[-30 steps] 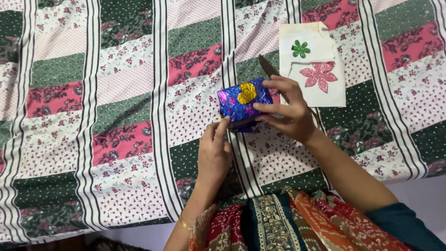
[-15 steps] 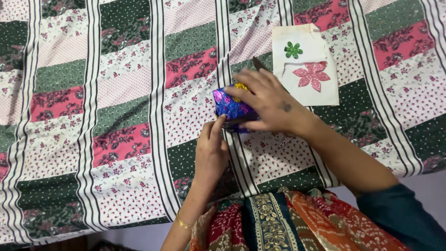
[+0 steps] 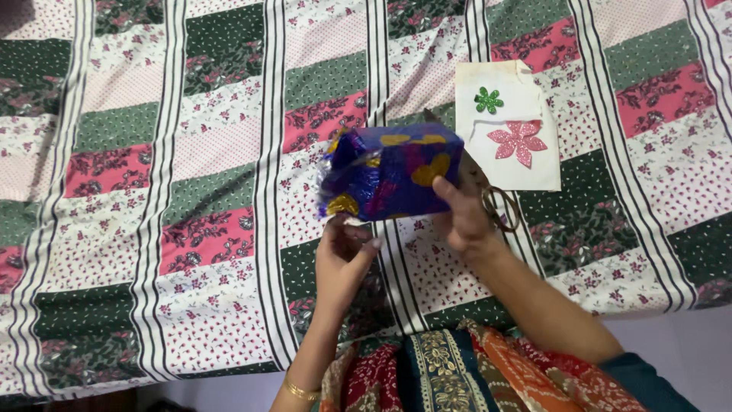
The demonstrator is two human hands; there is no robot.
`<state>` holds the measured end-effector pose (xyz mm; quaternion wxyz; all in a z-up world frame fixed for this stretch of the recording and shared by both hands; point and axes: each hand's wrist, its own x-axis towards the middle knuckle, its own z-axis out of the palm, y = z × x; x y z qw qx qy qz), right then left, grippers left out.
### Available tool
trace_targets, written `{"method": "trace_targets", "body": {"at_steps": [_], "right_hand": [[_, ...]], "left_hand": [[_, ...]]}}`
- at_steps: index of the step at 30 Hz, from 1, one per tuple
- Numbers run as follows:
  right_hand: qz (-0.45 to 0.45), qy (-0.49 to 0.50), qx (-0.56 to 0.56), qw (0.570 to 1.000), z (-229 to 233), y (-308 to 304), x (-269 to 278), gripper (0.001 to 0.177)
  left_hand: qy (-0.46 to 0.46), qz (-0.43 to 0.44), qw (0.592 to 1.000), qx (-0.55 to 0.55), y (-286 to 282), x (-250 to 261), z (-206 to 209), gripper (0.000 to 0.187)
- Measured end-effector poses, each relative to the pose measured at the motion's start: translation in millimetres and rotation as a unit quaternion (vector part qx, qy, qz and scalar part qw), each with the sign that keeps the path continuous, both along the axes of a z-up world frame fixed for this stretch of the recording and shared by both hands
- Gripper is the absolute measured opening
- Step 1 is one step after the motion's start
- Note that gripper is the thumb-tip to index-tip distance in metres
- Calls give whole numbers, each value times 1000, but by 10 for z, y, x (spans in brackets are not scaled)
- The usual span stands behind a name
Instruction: The person decorates a small blue gift box by attaching a yellow heart-shaped embellishment and a white ribbon. They use scissors to cut the ribbon and tape to secure the decorations. The person adjusts the placement of the embellishments and trims excess ribbon.
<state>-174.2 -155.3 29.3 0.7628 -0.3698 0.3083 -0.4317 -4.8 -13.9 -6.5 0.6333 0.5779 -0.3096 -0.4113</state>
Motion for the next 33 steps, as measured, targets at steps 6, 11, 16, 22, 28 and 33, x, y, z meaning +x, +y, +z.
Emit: {"method": "trace_targets", "body": {"at_steps": [6, 11, 16, 22, 28, 33], "right_hand": [[180, -194, 110, 958, -475, 315, 32, 58], [140, 269, -78, 950, -289, 140, -193, 53], [87, 185, -314, 927, 257, 8, -457, 94], [103, 331, -684, 642, 730, -123, -298, 88], [129, 471, -711, 505, 1062, -276, -222, 32], [26, 452, -718, 529, 1304, -428, -374, 18]], "left_hand": [[-54, 21, 998, -10, -139, -43, 299, 62], [-224, -26, 973, -55, -172, 136, 509, 63], [-170, -69, 983, 25, -248, 165, 424, 68], [-143, -111, 984, 3, -266, 246, 336, 64], [-165, -136, 977, 10, -321, 345, 316, 71], [-185, -136, 973, 30, -364, 338, 346, 70]]}}
